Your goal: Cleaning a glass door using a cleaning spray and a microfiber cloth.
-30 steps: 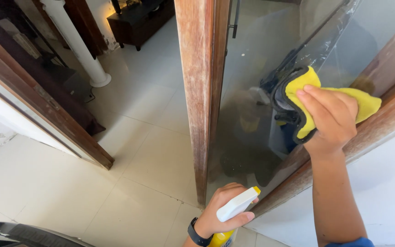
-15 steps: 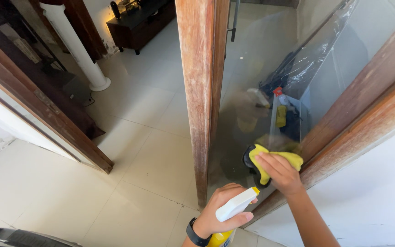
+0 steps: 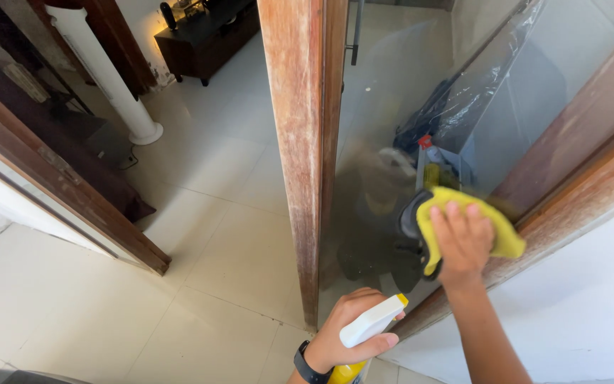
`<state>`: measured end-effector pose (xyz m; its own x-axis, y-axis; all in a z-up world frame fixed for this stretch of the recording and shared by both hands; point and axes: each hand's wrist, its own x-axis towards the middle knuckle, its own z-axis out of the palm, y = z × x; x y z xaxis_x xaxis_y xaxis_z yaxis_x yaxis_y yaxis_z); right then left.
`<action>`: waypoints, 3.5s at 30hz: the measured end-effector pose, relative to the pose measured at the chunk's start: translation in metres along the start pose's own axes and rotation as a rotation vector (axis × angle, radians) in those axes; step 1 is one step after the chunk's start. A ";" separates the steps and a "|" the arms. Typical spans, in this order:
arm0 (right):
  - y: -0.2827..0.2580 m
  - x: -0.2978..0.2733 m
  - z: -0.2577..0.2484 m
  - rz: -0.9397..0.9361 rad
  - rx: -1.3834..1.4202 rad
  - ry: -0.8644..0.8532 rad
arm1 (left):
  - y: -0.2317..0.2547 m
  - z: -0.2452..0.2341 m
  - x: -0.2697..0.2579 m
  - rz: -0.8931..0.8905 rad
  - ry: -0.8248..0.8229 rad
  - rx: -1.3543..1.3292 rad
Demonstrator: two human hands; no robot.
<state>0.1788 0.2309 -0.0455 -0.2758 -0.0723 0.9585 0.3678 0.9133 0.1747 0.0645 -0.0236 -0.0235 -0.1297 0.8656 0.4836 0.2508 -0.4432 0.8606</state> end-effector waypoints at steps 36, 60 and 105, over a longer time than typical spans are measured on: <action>-0.017 -0.010 0.024 -0.014 -0.224 -0.361 | -0.008 -0.001 -0.008 -0.003 0.085 0.060; -0.075 0.023 0.041 -0.027 -0.119 -0.569 | -0.002 -0.008 -0.037 -0.016 0.148 0.075; -0.058 0.047 0.034 -0.135 -0.237 -0.469 | 0.002 -0.033 -0.054 -0.092 0.215 0.036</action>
<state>0.1143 0.1885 -0.0179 -0.6814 0.0537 0.7299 0.4773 0.7887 0.3875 0.0403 -0.0788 -0.0429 -0.3538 0.8308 0.4296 0.2623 -0.3528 0.8982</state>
